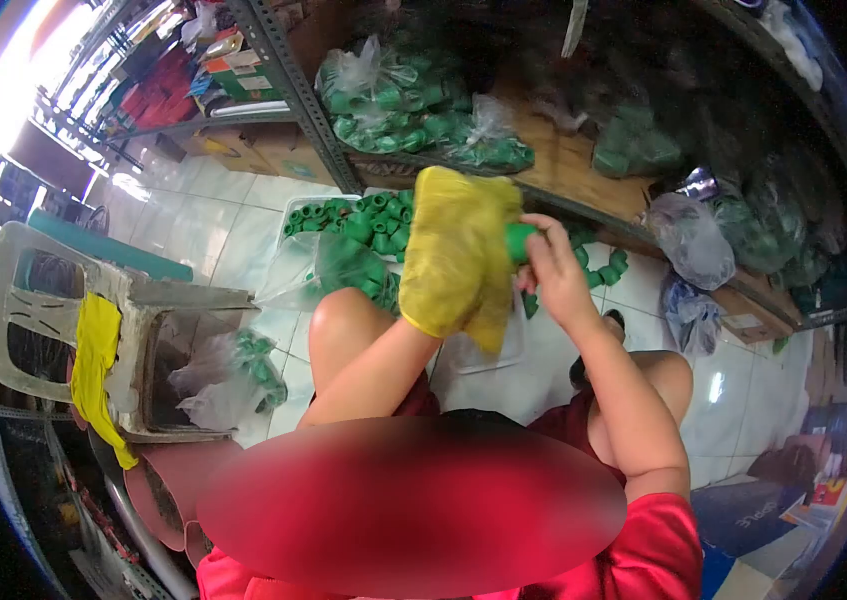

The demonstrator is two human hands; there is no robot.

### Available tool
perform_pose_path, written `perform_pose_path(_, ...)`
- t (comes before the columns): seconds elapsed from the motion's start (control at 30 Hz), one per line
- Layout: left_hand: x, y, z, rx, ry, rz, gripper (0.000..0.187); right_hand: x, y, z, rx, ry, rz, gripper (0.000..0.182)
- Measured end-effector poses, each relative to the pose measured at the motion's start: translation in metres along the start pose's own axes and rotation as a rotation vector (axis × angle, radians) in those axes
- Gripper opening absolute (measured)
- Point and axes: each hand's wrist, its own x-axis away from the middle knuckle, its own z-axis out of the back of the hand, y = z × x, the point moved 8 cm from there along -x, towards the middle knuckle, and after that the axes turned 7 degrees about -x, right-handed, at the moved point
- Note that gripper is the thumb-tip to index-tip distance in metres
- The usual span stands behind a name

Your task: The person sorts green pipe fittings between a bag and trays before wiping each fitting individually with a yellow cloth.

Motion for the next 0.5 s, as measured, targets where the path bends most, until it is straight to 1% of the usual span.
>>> perform_pose_path(0.03, 0.006, -0.018, 0.009, -0.002, 0.007, 0.000, 0.029, -0.003, 0.011, 0.009, -0.186, 0.063, -0.158, 0.036)
perform_pose_path(0.1, 0.012, -0.009, -0.001, -0.406, 0.051, -0.080, 0.028, -0.004, 0.023, 0.024, -0.388, 0.172, -0.299, 0.034)
perform_pose_path(0.13, 0.016, -0.005, -0.008, -0.607, 0.073, -0.120, 0.029, -0.003, 0.022, 0.026, -0.387, 0.170, -0.302, 0.034)
perform_pose_path(0.2, 0.018, 0.008, -0.024, -1.008, 0.114, -0.199, 0.031, -0.001, 0.008, 0.022, -0.227, 0.071, -0.256, 0.031)
perform_pose_path(0.23, 0.016, 0.014, -0.028, -1.008, 0.114, -0.200, 0.031, 0.001, 0.007, 0.018, -0.227, 0.071, -0.255, 0.031)
perform_pose_path(0.3, 0.013, 0.007, -0.016, -0.348, 0.201, 0.078, 0.026, 0.003, -0.002, 0.012, -0.108, 0.103, -0.159, 0.031)
perform_pose_path(0.33, 0.014, -0.053, 0.017, -0.263, 0.107, 0.014, 0.035, 0.004, -0.004, 0.008, -0.027, 0.053, -0.125, 0.028)
perform_pose_path(0.37, 0.015, -0.050, 0.014, -0.262, 0.107, 0.017, 0.035, 0.004, 0.000, 0.009, -0.029, 0.055, -0.127, 0.028)
perform_pose_path(0.43, 0.026, -0.047, 0.038, 0.007, 0.489, 0.066, 0.028, 0.003, -0.006, 0.007, 0.146, 0.004, 0.079, 0.025)
perform_pose_path(0.47, 0.027, -0.037, 0.034, -0.076, 0.467, 0.125, 0.035, 0.004, -0.004, 0.009, 0.269, -0.020, -0.012, 0.025)
perform_pose_path(0.5, 0.029, -0.040, 0.041, -0.073, 0.461, 0.127, 0.035, 0.004, -0.007, 0.010, 0.271, -0.014, -0.011, 0.025)
